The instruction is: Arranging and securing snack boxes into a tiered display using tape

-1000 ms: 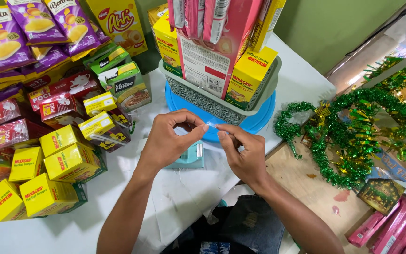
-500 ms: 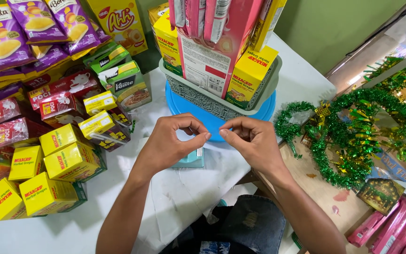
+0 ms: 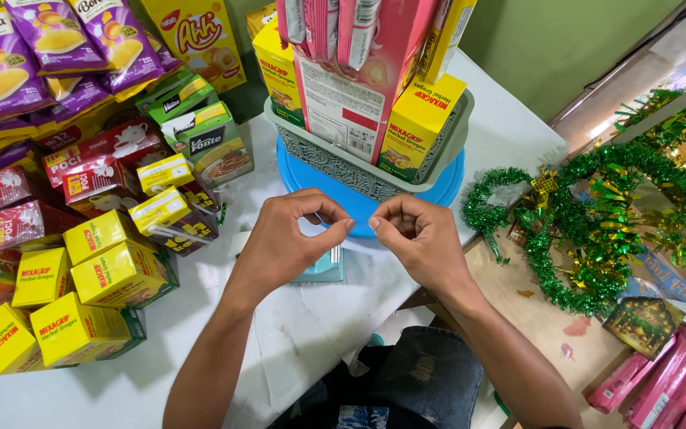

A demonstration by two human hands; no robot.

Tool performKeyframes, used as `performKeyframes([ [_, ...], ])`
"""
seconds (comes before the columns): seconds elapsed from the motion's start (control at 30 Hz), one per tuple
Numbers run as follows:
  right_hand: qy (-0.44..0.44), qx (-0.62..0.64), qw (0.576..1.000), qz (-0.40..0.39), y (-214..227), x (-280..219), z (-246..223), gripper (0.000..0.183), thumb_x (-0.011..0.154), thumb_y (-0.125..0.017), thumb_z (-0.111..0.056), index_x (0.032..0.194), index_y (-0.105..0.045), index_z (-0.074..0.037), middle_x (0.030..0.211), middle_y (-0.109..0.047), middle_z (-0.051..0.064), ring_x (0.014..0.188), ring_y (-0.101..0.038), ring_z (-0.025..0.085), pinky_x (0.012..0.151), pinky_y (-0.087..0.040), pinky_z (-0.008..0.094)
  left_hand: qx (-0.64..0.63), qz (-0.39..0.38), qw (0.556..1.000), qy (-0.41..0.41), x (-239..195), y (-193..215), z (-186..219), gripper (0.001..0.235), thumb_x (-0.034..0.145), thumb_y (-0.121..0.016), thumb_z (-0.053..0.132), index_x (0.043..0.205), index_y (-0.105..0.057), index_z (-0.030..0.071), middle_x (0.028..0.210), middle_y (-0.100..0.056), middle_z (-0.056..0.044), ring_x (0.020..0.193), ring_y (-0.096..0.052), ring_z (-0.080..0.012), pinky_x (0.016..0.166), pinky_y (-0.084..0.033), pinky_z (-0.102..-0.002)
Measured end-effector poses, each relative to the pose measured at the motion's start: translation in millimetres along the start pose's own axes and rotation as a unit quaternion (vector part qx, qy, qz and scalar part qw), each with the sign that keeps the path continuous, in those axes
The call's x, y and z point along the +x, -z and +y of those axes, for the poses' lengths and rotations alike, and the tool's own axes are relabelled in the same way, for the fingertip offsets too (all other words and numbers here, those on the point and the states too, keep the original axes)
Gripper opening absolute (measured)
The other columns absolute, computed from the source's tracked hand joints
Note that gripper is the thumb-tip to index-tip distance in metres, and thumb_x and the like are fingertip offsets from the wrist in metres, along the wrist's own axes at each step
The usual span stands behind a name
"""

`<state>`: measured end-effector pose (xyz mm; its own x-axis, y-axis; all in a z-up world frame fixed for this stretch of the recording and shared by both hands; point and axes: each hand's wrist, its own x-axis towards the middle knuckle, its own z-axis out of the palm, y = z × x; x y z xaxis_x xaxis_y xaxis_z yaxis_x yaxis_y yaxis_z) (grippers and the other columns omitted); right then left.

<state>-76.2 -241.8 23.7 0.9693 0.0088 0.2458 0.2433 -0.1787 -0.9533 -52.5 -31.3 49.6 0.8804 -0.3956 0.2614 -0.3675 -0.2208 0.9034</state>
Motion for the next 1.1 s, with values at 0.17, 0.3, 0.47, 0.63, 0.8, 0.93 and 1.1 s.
performKeyframes([
  [0.17,0.024,-0.013,0.999,0.024,0,-1,-1,0.004,0.087,-0.072,0.000,0.089,-0.075,-0.002,0.053,-0.058,0.006,0.047,-0.046,0.008,0.044,-0.041,0.023,0.020,0.019,1.000,-0.010,3,-6,0,0.007,0.089,-0.075,0.014,0.085,-0.079,0.010,0.081,-0.077,-0.006,0.080,-0.073,-0.0192,0.079,-0.057,-0.032],
  [0.3,0.087,-0.037,0.993,0.074,5,4,-15,0.005,0.088,-0.073,0.001,0.091,-0.076,-0.002,0.054,-0.058,0.008,0.046,-0.047,0.011,0.044,-0.043,0.024,0.040,0.045,0.997,-0.052,17,-6,21,0.008,0.092,-0.075,0.016,0.086,-0.078,0.012,0.079,-0.075,-0.004,0.078,-0.072,-0.0170,0.074,-0.057,-0.030],
  [0.47,0.160,-0.052,0.982,0.091,27,21,-42,0.005,0.096,-0.071,-0.003,0.094,-0.075,-0.002,0.056,-0.059,0.008,0.049,-0.046,0.010,0.045,-0.043,0.025,0.038,0.063,0.993,-0.092,37,-3,72,0.010,0.093,-0.073,0.015,0.085,-0.076,0.010,0.065,-0.069,-0.003,0.065,-0.066,-0.0132,0.061,-0.057,-0.027],
  [0.63,0.209,-0.063,0.970,0.103,43,44,-54,0.006,0.101,-0.069,-0.004,0.097,-0.073,-0.001,0.059,-0.059,0.008,0.051,-0.044,0.009,0.046,-0.041,0.024,0.044,0.070,0.989,-0.125,56,-1,93,0.010,0.093,-0.072,0.014,0.086,-0.076,0.010,0.061,-0.067,-0.003,0.059,-0.062,-0.0121,0.056,-0.056,-0.028],
  [0.8,0.228,-0.054,0.967,0.102,54,64,-59,0.006,0.102,-0.070,-0.001,0.099,-0.072,0.004,0.064,-0.059,0.009,0.052,-0.041,0.007,0.047,-0.039,0.022,0.108,0.149,0.973,-0.141,70,-11,104,0.008,0.091,-0.074,0.020,0.085,-0.077,0.016,0.054,-0.063,0.005,0.049,-0.061,-0.0095,0.056,-0.054,-0.026],
  [0.93,0.240,-0.034,0.964,0.111,62,75,-60,0.006,0.102,-0.072,0.000,0.101,-0.071,0.006,0.063,-0.058,0.010,0.048,-0.047,0.007,0.045,-0.041,0.022,0.169,0.195,0.954,-0.155,83,-23,103,0.010,0.091,-0.073,0.023,0.082,-0.075,0.019,0.052,-0.060,0.006,0.048,-0.065,-0.0120,0.057,-0.055,-0.028],
  [1.1,0.223,-0.030,0.963,0.151,71,85,-72,0.015,0.107,-0.066,-0.007,0.110,-0.067,0.008,0.065,-0.054,0.005,0.047,-0.051,0.013,0.044,-0.040,0.023,0.317,0.289,0.885,-0.180,94,-30,110,0.013,0.096,-0.076,0.023,0.084,-0.070,0.022,0.060,-0.063,0.010,0.048,-0.059,-0.0219,0.046,-0.042,-0.042],
])
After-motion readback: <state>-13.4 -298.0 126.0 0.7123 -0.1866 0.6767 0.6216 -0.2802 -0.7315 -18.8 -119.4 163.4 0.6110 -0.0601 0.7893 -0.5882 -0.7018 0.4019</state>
